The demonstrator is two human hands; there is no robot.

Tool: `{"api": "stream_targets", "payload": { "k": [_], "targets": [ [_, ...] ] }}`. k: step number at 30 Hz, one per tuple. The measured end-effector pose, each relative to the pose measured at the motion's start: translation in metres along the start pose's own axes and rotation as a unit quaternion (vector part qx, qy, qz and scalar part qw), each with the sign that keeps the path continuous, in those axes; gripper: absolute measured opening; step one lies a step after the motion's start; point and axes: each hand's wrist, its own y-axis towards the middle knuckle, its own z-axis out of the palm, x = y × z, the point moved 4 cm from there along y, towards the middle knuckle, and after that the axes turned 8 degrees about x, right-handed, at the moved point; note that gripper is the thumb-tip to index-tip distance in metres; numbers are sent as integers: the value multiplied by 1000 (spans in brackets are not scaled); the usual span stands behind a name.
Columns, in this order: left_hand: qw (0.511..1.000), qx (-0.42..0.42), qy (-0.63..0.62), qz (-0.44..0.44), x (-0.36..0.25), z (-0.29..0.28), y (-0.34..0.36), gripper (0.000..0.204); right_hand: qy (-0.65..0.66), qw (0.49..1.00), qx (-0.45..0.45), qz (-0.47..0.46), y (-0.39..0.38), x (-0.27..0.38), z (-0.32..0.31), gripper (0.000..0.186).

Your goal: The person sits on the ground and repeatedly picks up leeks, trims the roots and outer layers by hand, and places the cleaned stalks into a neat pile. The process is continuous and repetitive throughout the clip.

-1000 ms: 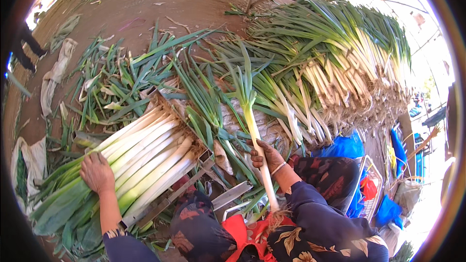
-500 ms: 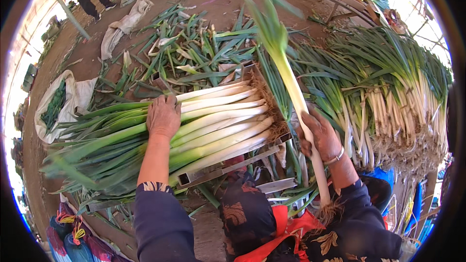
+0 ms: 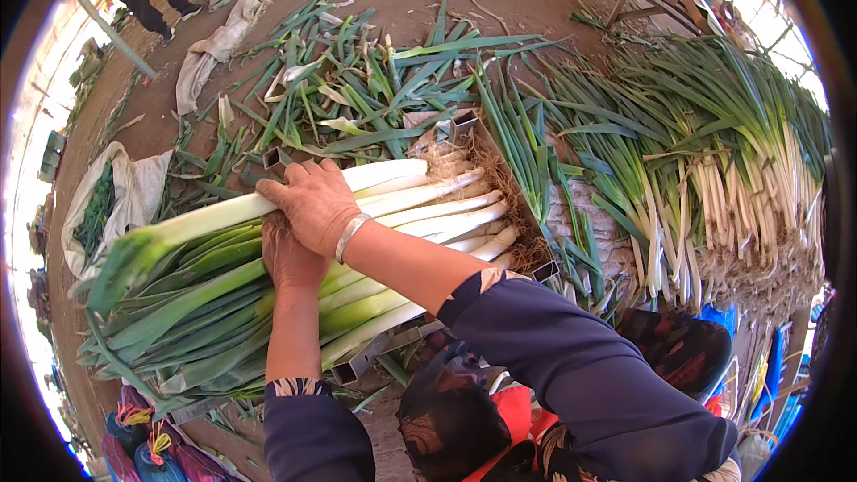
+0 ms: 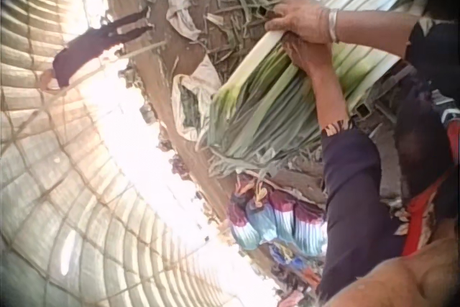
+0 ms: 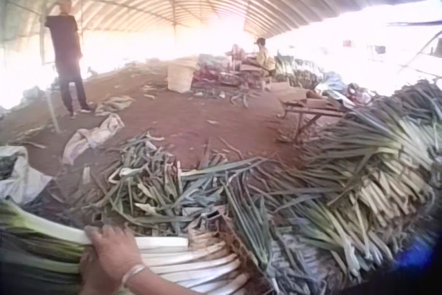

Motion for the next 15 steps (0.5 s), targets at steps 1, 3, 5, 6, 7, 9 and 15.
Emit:
{"api": "stream_targets", "payload": {
  "k": [1,3,5,6,7,9,15],
  "targets": [
    [1000,22,-4,-13,-2,-2,3,41,-6,1000,-2,-9,1,-9,2,36],
    [997,68,-10,-41,-7,-4,8,35,-4,999,5,-32,-1,-33,3,37],
    [998,23,-43,-27,-9,-9,7,30,-6,998,-5,-69,-12,-67,-1,38],
    [1000,-2,-23,0,-7,-8,7,25,11,999,27,-26,-22,-90,0,38],
    [1000,0,-29,-7,-7,-9,7,24,27,998,58,17,-34,-113,1,37],
    [999,8,-36,-22,-3,-13,2,23,-24,994,60,91,-56,-149,7,37],
    [998,-45,44,-18,-9,-21,-1,37,8,979,136,152,-60,-150,17,44]
  ]
}}
